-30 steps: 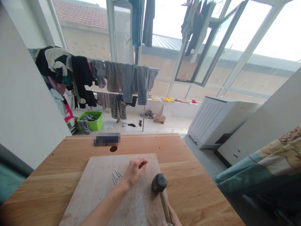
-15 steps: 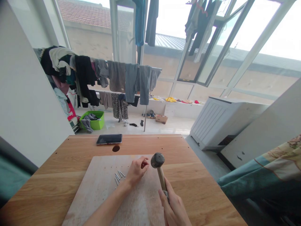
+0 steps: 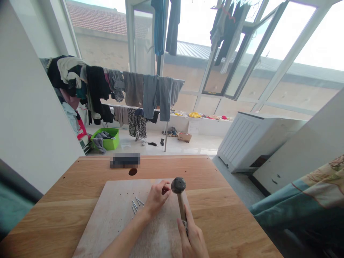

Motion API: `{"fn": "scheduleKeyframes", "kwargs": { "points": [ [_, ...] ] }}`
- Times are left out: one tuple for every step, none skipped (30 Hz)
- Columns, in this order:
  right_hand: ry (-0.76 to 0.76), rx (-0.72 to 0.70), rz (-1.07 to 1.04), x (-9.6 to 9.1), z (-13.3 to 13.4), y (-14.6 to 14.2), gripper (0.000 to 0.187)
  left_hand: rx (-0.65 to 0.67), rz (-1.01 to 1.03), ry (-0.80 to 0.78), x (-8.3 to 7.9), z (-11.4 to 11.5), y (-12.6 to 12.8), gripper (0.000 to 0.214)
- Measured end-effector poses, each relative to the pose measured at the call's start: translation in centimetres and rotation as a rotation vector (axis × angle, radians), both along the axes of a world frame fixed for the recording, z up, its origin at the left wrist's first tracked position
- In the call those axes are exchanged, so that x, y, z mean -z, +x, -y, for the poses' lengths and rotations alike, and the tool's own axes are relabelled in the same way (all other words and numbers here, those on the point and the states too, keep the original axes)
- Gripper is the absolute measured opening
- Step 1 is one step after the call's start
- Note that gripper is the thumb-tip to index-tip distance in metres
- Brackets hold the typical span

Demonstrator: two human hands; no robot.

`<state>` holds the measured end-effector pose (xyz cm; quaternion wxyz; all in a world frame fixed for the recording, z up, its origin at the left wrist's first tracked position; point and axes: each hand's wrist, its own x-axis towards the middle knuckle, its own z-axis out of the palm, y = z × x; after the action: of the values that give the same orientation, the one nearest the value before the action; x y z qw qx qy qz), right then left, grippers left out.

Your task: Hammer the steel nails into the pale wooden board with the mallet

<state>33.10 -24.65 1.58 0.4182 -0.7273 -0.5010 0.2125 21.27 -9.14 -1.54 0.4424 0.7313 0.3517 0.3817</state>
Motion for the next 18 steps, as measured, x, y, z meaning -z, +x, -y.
{"fn": "scheduleKeyframes", "kwargs": {
  "points": [
    [-0.005,-0.007,-0.009,0.0,0.2,0.1,0.07,-0.011,-0.015,-0.005,0.1,0.0,0.0,0.029],
    [-0.015,-0.011,-0.017,0.1,0.5,0.2,0.069,-0.015,-0.026,-0.009,0.1,-0.1,0.0,0.028],
    [-0.031,-0.012,-0.022,0.3,0.7,0.3,0.068,-0.015,-0.034,-0.012,0.2,0.0,0.1,0.028],
    [-0.047,-0.005,-0.021,0.5,0.9,0.4,0.067,-0.011,-0.042,-0.013,0.2,0.0,0.1,0.028],
    [-0.064,0.009,-0.018,0.7,1.0,0.4,0.067,-0.006,-0.051,-0.014,0.2,0.0,0.1,0.029],
    [-0.082,0.027,-0.015,1.0,1.1,0.4,0.067,0.0,-0.061,-0.014,0.1,0.1,0.1,0.03],
    [-0.099,0.048,-0.015,1.3,1.1,0.5,0.068,0.01,-0.074,-0.009,0.0,0.1,0.1,0.032],
    [-0.115,0.067,-0.017,1.5,1.1,0.5,0.068,0.017,-0.086,0.003,-0.3,0.1,-0.1,0.035],
    [-0.127,0.075,-0.023,1.7,1.1,0.5,0.068,0.022,-0.097,0.026,-0.7,0.0,-0.3,0.037],
    [-0.133,0.073,-0.029,1.9,1.0,0.6,0.068,0.024,-0.109,0.06,-1.3,-0.1,-0.7,0.038],
    [-0.134,0.064,-0.034,2.1,1.0,0.7,0.068,0.025,-0.123,0.101,-2.1,-0.2,-1.3,0.036],
    [-0.137,0.054,-0.037,2.2,1.0,0.7,0.067,0.028,-0.144,0.145,-3.0,-0.4,-2.0,0.032],
    [-0.141,0.048,-0.038,2.3,1.0,0.7,0.067,0.036,-0.176,0.188,-4.1,-0.6,-2.9,0.027],
    [-0.148,0.05,-0.037,2.4,1.0,0.7,0.068,0.055,-0.224,0.221,-5.2,-0.8,-4.0,0.021],
    [-0.155,0.058,-0.037,2.5,1.0,0.6,0.068,0.084,-0.292,0.25,-6.3,-0.9,-5.1,0.019],
    [-0.159,0.068,-0.037,2.6,1.0,0.6,0.069,0.119,-0.375,0.274,-7.2,-1.0,-6.3,0.018],
    [-0.163,0.075,-0.039,2.7,1.1,0.5,0.069,0.161,-0.462,0.284,-8.0,-1.0,-7.3,0.018],
    [-0.164,0.081,-0.04,2.9,1.1,0.4,0.07,0.201,-0.543,0.29,-8.5,-1.0,-8.3,0.019]
  ]
}}
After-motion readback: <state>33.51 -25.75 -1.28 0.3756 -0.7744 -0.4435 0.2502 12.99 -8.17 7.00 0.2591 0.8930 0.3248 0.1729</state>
